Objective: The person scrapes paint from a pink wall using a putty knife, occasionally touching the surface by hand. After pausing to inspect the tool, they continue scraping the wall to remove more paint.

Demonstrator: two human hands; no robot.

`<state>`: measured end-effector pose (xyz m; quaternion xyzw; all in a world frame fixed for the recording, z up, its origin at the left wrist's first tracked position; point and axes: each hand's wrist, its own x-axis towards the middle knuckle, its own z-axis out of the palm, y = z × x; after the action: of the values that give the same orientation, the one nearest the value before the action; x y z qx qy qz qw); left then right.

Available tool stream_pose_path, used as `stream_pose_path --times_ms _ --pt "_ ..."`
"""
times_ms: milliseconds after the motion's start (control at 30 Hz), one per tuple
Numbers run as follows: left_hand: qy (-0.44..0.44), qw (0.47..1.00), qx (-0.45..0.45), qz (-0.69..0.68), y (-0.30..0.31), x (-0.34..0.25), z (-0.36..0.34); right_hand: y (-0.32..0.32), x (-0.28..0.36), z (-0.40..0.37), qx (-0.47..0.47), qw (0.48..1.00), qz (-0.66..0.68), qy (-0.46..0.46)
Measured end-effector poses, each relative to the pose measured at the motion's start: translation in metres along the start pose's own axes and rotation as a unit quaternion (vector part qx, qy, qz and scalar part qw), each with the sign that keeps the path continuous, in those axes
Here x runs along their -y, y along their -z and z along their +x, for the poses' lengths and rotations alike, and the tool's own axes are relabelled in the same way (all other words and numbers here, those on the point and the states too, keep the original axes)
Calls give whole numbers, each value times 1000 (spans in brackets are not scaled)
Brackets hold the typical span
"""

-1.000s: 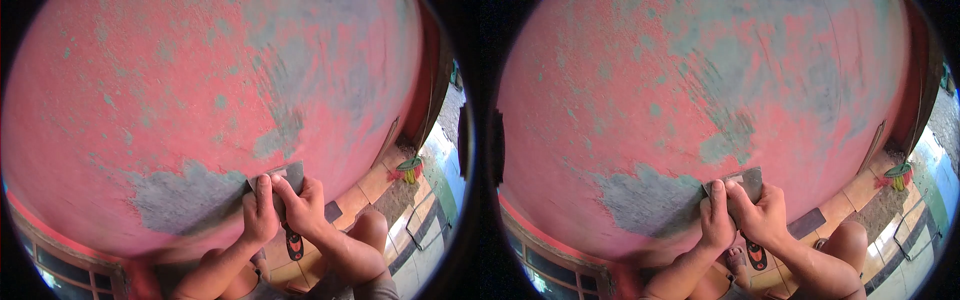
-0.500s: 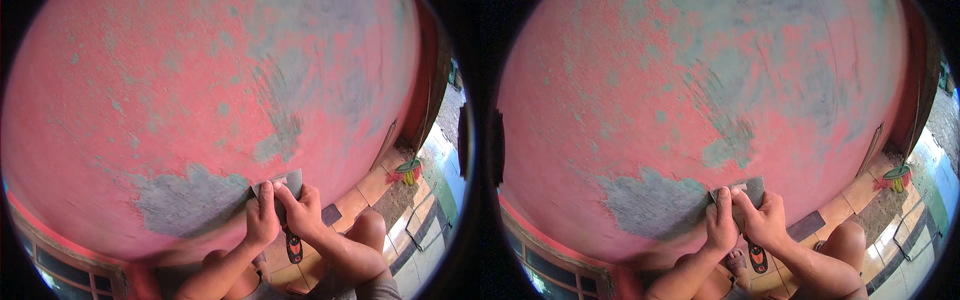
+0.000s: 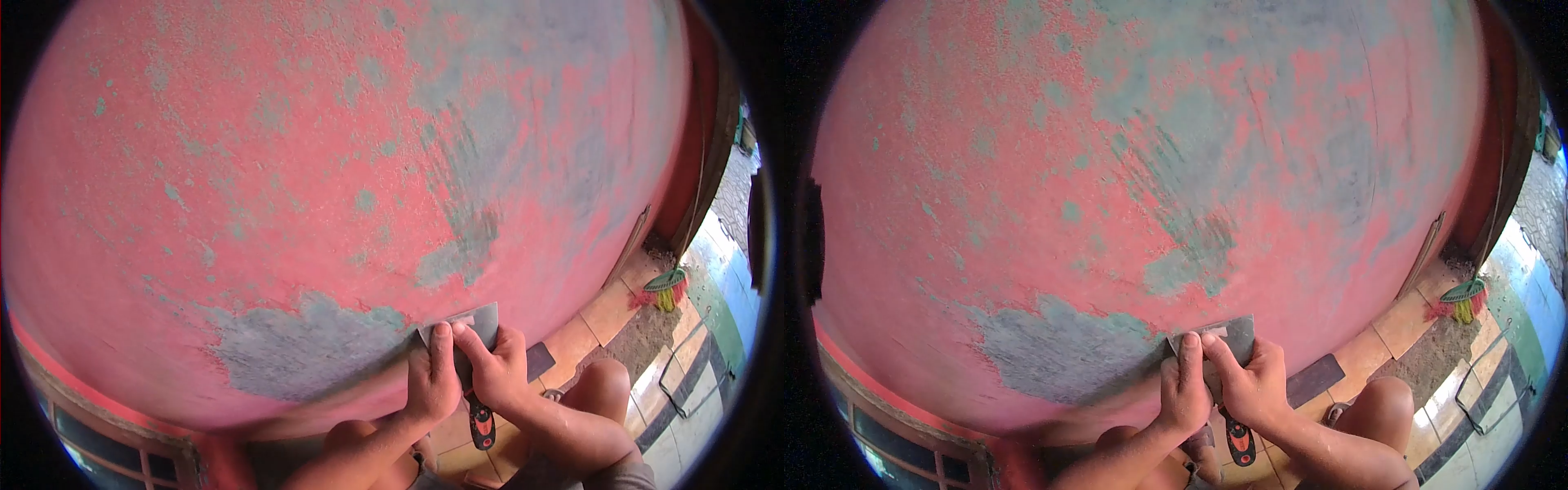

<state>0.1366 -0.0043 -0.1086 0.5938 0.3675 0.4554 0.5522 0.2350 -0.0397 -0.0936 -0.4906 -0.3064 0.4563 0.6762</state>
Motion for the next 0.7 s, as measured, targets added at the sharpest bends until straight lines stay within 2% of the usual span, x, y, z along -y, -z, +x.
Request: stream_pose_path --times_ms 100,200,233,333,433,533,633,700 --pt "44 998 29 23 7 1 2 4 0 3 9 1000 -15 1" --pt "-20 999 8 28 -1 -10 5 4 4 4 11 1000 -11 -7" --pt "7 999 8 30 -1 -13 3 4 8 2 15 1000 -9 -18" --pt "11 1000 -2 -1 -2 -6 2 5 9 0 23 999 2 -25" --pt "12 1000 22 -5 4 -2 5 2 3 5 6 1000 -3 22" --pt "-54 998 -13 42 -6 -11 9 1 9 10 0 998 -2 55" --pt "-2 999 -5 -46 -9 -23 12 2 16 4 8 999 -1 36" --pt "-1 1000 -5 -28 -6 -16 7 1 12 4 -6 998 2 57"
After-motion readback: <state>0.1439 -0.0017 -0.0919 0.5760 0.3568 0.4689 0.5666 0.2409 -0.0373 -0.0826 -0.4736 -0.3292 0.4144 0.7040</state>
